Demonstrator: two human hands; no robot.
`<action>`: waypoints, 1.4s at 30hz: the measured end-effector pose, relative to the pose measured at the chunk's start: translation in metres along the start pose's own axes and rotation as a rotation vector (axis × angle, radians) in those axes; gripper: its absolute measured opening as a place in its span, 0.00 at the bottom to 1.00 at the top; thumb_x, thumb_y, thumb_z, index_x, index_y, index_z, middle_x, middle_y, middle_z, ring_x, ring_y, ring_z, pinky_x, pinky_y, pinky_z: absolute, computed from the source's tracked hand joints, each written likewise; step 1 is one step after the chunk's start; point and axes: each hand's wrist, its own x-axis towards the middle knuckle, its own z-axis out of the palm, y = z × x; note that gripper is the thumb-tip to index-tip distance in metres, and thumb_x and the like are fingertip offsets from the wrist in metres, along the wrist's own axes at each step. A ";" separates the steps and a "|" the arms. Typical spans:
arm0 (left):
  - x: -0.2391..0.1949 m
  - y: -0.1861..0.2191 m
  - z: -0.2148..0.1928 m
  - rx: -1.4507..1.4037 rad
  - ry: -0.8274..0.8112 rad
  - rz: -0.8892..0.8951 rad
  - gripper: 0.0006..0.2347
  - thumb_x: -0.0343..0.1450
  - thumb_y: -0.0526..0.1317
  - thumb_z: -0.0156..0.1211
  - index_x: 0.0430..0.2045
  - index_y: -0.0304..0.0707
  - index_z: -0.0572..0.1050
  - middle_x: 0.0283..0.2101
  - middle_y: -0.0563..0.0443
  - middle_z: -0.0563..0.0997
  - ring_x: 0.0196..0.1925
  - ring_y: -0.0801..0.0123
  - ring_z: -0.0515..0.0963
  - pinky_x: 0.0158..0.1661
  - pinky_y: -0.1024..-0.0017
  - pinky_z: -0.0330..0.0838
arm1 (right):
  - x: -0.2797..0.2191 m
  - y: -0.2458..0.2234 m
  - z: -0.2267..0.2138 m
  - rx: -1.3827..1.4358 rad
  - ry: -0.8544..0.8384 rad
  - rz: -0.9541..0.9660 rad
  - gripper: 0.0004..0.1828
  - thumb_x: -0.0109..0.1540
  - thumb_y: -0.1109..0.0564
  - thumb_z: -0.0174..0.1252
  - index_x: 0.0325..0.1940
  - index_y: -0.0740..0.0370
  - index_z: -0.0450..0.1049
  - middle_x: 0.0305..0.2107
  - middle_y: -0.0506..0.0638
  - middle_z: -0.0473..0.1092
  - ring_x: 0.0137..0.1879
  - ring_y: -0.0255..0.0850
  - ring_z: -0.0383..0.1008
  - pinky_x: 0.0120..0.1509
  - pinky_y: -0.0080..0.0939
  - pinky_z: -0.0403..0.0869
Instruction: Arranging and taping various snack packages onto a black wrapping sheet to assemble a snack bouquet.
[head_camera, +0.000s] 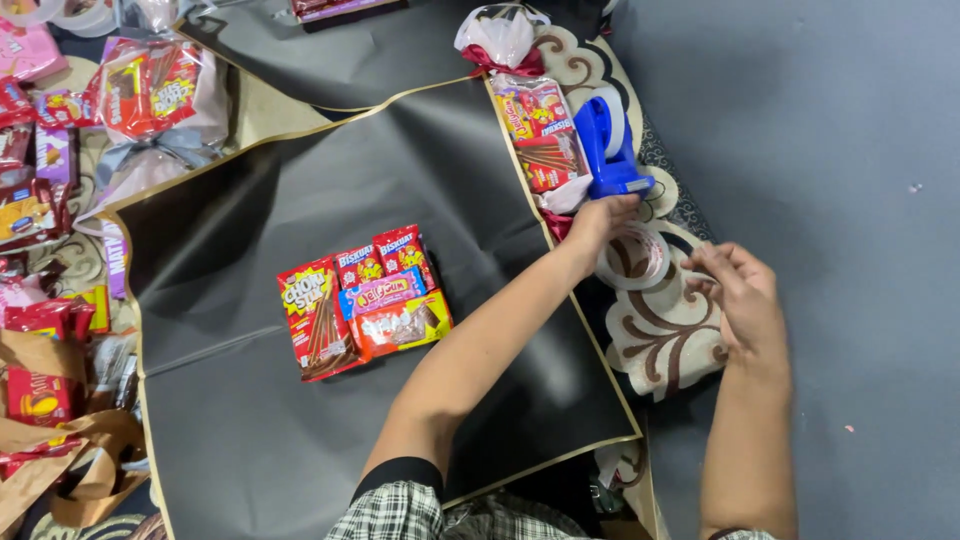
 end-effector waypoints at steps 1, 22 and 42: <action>0.007 -0.008 -0.003 0.003 -0.005 -0.009 0.28 0.69 0.47 0.61 0.60 0.24 0.69 0.62 0.24 0.70 0.67 0.41 0.68 0.66 0.58 0.63 | -0.012 0.006 -0.008 0.001 0.010 0.005 0.11 0.72 0.53 0.62 0.37 0.58 0.73 0.35 0.49 0.75 0.46 0.37 0.80 0.49 0.36 0.80; 0.006 -0.012 0.034 0.567 0.612 0.227 0.09 0.65 0.48 0.68 0.28 0.46 0.86 0.37 0.54 0.88 0.40 0.61 0.85 0.48 0.69 0.78 | -0.118 0.061 -0.048 0.017 0.000 0.311 0.08 0.66 0.55 0.61 0.37 0.62 0.74 0.22 0.49 0.66 0.28 0.37 0.67 0.30 0.33 0.66; -0.259 0.087 -0.104 -0.307 0.435 0.894 0.14 0.70 0.37 0.61 0.44 0.24 0.79 0.53 0.32 0.80 0.58 0.52 0.80 0.61 0.62 0.76 | -0.061 -0.089 0.085 -0.529 -0.506 -0.023 0.11 0.64 0.52 0.64 0.41 0.62 0.84 0.26 0.42 0.70 0.26 0.28 0.56 0.26 0.30 0.55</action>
